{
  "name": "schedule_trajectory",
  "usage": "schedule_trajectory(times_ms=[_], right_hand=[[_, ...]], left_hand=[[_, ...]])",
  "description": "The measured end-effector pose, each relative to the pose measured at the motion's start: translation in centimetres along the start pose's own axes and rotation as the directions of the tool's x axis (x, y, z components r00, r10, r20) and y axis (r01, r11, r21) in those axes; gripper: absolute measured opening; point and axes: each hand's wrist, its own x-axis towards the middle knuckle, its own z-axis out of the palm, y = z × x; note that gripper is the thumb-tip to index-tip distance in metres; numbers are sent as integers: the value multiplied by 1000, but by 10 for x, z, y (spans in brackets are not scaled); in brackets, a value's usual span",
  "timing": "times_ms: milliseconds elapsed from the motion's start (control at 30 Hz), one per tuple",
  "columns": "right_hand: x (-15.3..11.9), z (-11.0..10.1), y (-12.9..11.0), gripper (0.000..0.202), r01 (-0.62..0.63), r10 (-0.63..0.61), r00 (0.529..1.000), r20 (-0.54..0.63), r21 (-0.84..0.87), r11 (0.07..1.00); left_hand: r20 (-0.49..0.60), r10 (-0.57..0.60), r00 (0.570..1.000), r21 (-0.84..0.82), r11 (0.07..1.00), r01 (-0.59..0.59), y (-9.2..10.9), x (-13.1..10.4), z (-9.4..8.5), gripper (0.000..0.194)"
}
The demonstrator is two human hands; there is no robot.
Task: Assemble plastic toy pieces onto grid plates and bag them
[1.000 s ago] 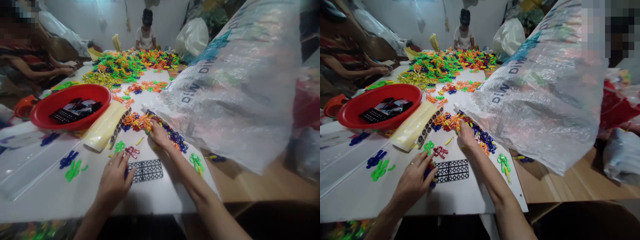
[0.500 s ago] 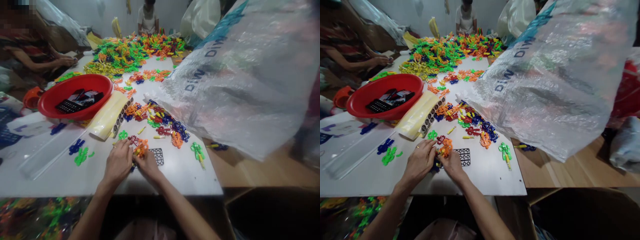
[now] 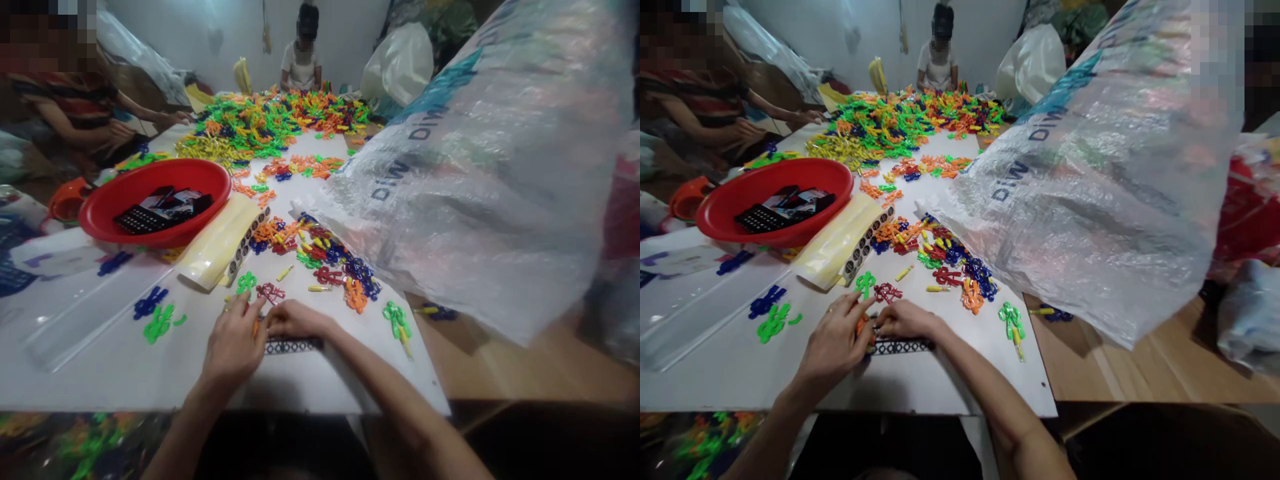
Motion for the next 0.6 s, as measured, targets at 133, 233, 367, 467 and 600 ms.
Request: schedule_trajectory(times_ms=[133,233,367,467,600], right_hand=[[51,-70,28,22,-322,236,887,-398,-167,932],[102,-89,37,29,-527,383,773,-506,-176,832],[112,-83,36,25,-535,403,767,-499,-151,831],[63,-69,29,34,-363,283,784,-553,-37,931],[-12,-23,8,23,-62,209,816,-539,279,958]], left_hand=[[-91,60,994,53,997,-55,0,-10,5,35],[-129,120,984,93,990,-109,-2,-11,6,32],[-125,130,984,68,990,-122,-5,-9,7,33],[-118,71,990,44,997,-67,-5,-6,8,34],[-48,-15,999,10,1000,15,-4,3,0,39]])
